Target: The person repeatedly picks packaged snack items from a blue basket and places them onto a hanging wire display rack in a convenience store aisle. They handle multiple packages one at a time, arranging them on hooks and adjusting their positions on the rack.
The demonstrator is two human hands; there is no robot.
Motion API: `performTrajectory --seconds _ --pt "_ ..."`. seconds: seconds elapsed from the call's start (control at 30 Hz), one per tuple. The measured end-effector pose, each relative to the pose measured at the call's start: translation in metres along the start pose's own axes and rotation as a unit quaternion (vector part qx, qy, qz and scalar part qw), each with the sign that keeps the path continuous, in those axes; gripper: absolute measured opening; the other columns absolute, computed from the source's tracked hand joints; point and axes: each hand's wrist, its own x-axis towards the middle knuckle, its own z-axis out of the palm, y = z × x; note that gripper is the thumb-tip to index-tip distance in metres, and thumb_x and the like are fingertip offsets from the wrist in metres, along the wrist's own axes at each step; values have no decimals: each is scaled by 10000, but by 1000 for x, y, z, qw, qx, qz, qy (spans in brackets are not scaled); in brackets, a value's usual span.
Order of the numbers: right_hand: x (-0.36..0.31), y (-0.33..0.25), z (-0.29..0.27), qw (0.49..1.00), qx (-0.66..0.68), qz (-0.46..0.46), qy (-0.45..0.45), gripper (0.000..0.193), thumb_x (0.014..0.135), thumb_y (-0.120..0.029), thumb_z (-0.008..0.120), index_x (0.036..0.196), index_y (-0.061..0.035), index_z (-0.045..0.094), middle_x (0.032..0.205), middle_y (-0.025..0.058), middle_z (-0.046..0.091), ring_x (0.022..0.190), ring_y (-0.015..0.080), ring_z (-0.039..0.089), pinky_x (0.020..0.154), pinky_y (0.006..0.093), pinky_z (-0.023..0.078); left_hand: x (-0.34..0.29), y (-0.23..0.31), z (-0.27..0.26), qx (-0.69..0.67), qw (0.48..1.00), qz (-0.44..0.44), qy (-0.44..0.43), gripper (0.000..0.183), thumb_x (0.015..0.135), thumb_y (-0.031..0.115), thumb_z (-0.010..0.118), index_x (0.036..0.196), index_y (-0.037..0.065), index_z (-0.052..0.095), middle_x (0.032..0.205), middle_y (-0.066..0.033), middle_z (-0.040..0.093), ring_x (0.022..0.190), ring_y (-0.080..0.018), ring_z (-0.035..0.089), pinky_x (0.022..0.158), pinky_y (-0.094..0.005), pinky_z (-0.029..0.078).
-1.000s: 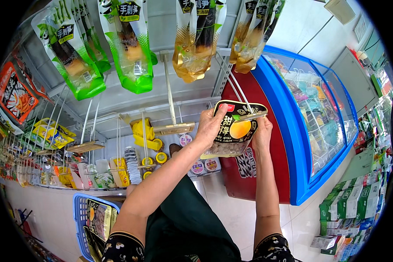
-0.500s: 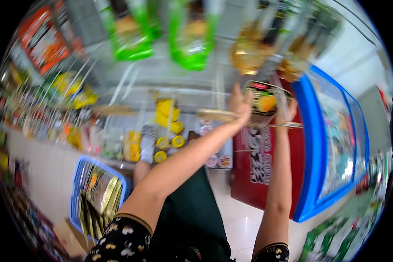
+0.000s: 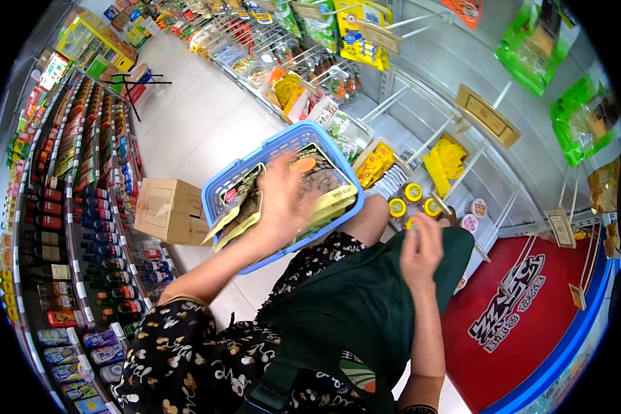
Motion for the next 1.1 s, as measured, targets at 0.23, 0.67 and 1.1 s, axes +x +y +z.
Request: performTrajectory --seconds 0.23,0.67,1.1 --pt "26 -65 100 969 102 -126 -185 248 772 -16 573 1012 45 577 1019 178 549 942 324 523 819 387 409 -29 -127 -81 -108 935 -183 -283 677 772 397 647 1250 -43 453 1214 -251 507 1124 -392 485 968 -416 375" --pt "39 -80 95 499 683 468 -259 590 894 -464 495 1277 -26 399 1179 160 533 1017 239 570 853 394 484 -32 -4 -98 55 976 186 -95 559 669 -38 540 1218 69 520 1212 -161 540 1101 -307 541 890 -397 463" --pt "14 -28 -104 684 611 390 85 482 873 -199 569 1281 2 409 1216 130 529 1086 236 546 943 394 442 70 124 -8 -394 896 106 -175 847 773 271 690 1392 -23 193 1363 -280 308 1258 -353 348 1011 -429 309"
